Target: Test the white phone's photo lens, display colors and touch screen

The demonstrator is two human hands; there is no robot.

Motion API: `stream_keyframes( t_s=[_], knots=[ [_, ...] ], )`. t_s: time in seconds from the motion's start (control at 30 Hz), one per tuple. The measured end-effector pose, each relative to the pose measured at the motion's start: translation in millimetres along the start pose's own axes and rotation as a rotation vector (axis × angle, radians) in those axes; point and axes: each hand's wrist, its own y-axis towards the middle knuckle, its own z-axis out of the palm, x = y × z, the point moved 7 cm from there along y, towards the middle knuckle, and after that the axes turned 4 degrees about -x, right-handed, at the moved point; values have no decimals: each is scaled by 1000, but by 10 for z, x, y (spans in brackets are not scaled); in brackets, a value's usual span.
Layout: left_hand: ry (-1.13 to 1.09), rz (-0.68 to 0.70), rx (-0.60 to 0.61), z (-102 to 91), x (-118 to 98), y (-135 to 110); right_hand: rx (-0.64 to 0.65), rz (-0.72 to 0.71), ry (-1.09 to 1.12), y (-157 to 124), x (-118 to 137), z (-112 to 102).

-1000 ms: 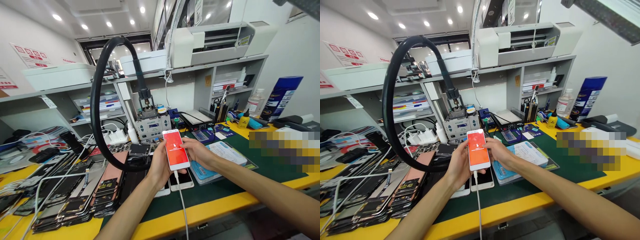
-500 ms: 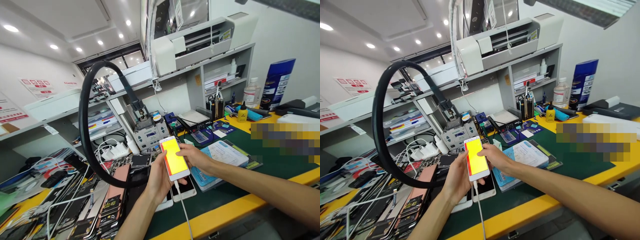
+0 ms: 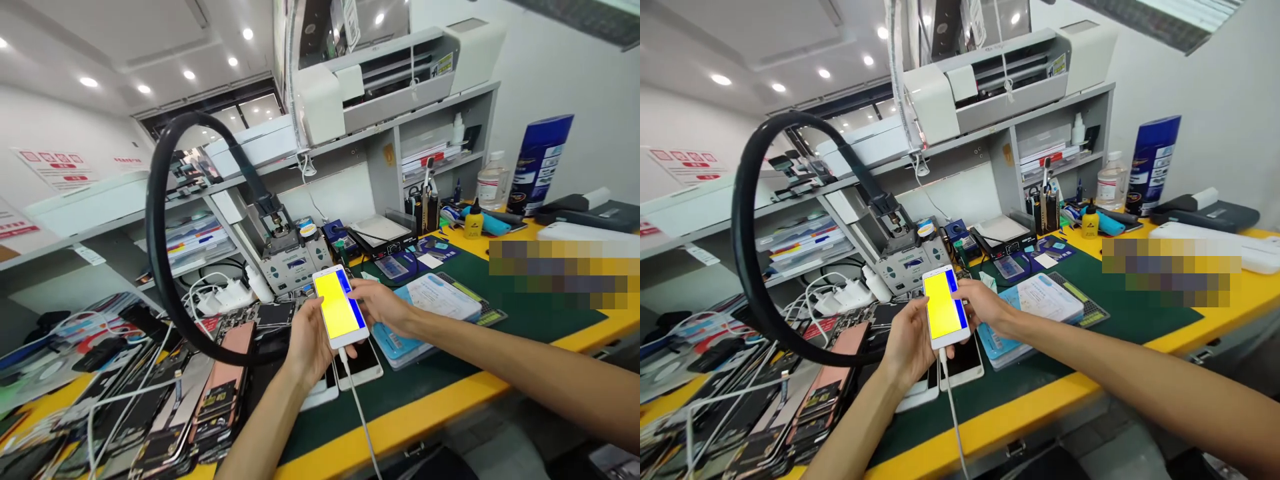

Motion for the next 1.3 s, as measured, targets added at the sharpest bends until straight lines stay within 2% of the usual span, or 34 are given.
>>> stream_keyframes(
  t_s=[0.2, 0.47, 0.6, 0.73, 0.9, 1.1, 1.2, 1.3],
  knots=[
    [-17, -10, 58, 100, -39, -89, 11, -28, -54, -3, 17, 12],
    [-39, -1, 73, 76, -13, -83, -50, -52, -131, 37, -16, -5],
    [4, 39, 22, 94, -47, -113, -103, -87, -175, 39, -4, 7],
    [110, 60, -74, 62, -30, -102, -103, -76, -182, 44, 6, 13],
    [278, 76, -185, -9, 17, -72, -51, -38, -131, 56, 1, -25],
    [310, 90, -261, -25, 14, -53, 21, -65, -36, 100, -37, -36],
    [242, 83, -258, -14, -9, -61, 10, -43, -26, 92, -35, -37],
    [156, 78, -193, 18, -31, -78, -7, -31, -34, 61, 1, -27]
  ],
)
